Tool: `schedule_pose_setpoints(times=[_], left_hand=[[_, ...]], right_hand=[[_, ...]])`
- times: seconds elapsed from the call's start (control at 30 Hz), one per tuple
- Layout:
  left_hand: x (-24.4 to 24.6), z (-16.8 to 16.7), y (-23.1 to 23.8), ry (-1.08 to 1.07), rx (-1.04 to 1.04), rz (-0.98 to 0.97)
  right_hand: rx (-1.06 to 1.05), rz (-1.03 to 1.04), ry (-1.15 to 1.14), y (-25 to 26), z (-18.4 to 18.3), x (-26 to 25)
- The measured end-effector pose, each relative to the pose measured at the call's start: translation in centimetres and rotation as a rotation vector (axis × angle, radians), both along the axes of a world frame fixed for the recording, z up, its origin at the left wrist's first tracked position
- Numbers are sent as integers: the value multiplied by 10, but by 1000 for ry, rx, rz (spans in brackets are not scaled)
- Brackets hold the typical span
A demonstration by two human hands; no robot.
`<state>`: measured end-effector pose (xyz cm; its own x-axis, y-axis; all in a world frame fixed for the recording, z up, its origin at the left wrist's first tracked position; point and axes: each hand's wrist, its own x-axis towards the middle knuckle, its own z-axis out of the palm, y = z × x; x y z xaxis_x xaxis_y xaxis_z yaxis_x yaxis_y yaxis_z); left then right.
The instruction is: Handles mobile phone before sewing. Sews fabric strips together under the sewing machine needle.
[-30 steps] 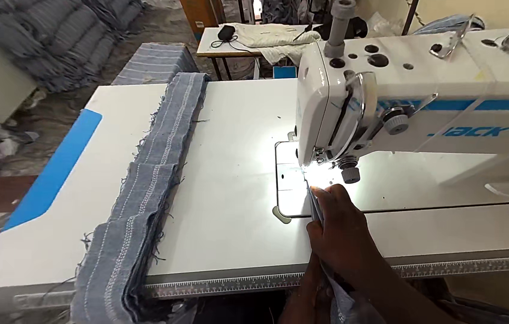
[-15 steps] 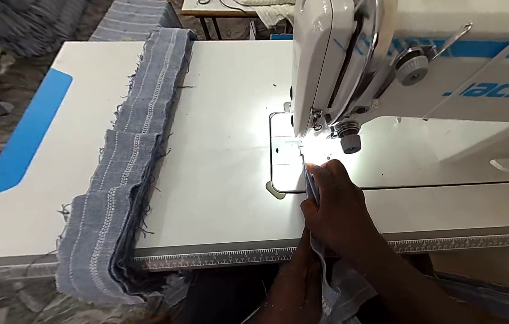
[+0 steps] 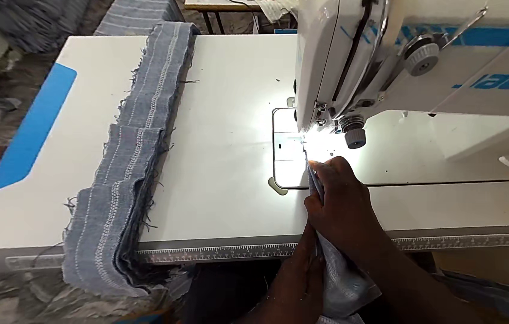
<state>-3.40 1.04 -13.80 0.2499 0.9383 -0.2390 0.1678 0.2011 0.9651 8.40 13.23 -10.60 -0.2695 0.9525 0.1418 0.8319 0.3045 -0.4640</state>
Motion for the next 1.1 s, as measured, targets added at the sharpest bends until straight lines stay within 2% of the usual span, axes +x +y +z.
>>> schedule_pose_setpoints(times=[0.57, 0.9, 1.1], left_hand=[[0, -5, -2, -43, 7, 7], [1, 0, -2, 34, 9, 1], [0, -2, -1, -39, -19, -7]], right_hand=[[24, -1, 10, -1, -2, 0], [6, -16, 11, -1, 0, -1], [12, -7, 19, 0, 0, 0]])
